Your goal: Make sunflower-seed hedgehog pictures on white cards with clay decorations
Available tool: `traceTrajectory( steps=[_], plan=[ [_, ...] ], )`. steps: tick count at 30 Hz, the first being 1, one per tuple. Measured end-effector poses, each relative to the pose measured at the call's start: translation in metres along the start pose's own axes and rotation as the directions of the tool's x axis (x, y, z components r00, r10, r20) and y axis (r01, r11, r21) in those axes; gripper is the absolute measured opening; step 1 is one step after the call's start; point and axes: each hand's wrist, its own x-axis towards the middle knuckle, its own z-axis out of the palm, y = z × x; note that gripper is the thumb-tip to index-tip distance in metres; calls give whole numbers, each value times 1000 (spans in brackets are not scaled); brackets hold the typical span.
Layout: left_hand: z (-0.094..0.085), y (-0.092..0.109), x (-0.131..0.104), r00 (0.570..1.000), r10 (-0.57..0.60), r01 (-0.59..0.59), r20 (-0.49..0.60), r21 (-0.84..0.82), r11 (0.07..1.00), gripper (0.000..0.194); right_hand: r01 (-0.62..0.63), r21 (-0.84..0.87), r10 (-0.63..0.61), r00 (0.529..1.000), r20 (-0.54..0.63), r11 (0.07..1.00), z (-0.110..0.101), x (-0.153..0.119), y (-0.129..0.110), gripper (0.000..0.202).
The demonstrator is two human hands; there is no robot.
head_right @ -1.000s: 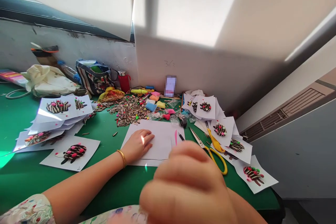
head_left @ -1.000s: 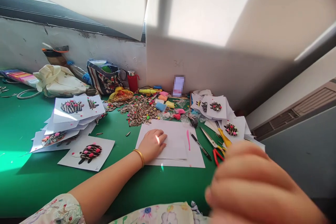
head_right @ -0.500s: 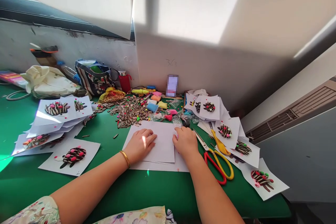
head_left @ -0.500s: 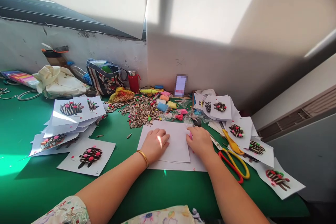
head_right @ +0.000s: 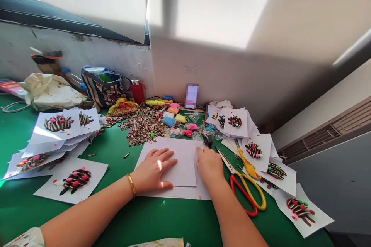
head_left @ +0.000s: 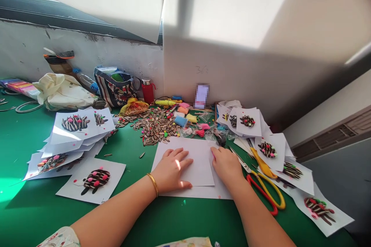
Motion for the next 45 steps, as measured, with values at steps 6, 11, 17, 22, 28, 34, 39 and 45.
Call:
traceTrajectory(
  steps=[6,11,17,22,28,34,39,45],
  plan=[
    [3,-1,1,1000,-25,25,-6,-3,1000,78,13,-21,-13,1000,6,1000,0,-2,-1,38],
    [4,-1,1,1000,-22,22,-6,-11,1000,77,-11,-1,11,1000,22,1000,2,1,4,37],
    [4,-2,1,1000,-26,26,0,-19,999,77,-9,39,10,1000,-6,999,5,4,10,35],
    [6,-4,1,1000,-23,23,-5,-26,999,79,-2,48,3,1000,-29,999,5,4,11,33],
    [7,-3,1,1000,-27,26,-6,-27,999,78,148,203,-104,971,-214,968,4,1,1,31],
    [7,-4,2,999,-31,31,6,-23,999,79,436,316,-357,892,-279,843,12,-1,-19,43],
    [4,-3,1,1000,-13,14,12,-51,999,96,416,325,-364,907,-210,850,18,0,-21,43],
    [5,-3,0,1000,-15,15,1,-57,998,93,410,360,-351,910,-220,838,13,1,-21,41]
  ],
)
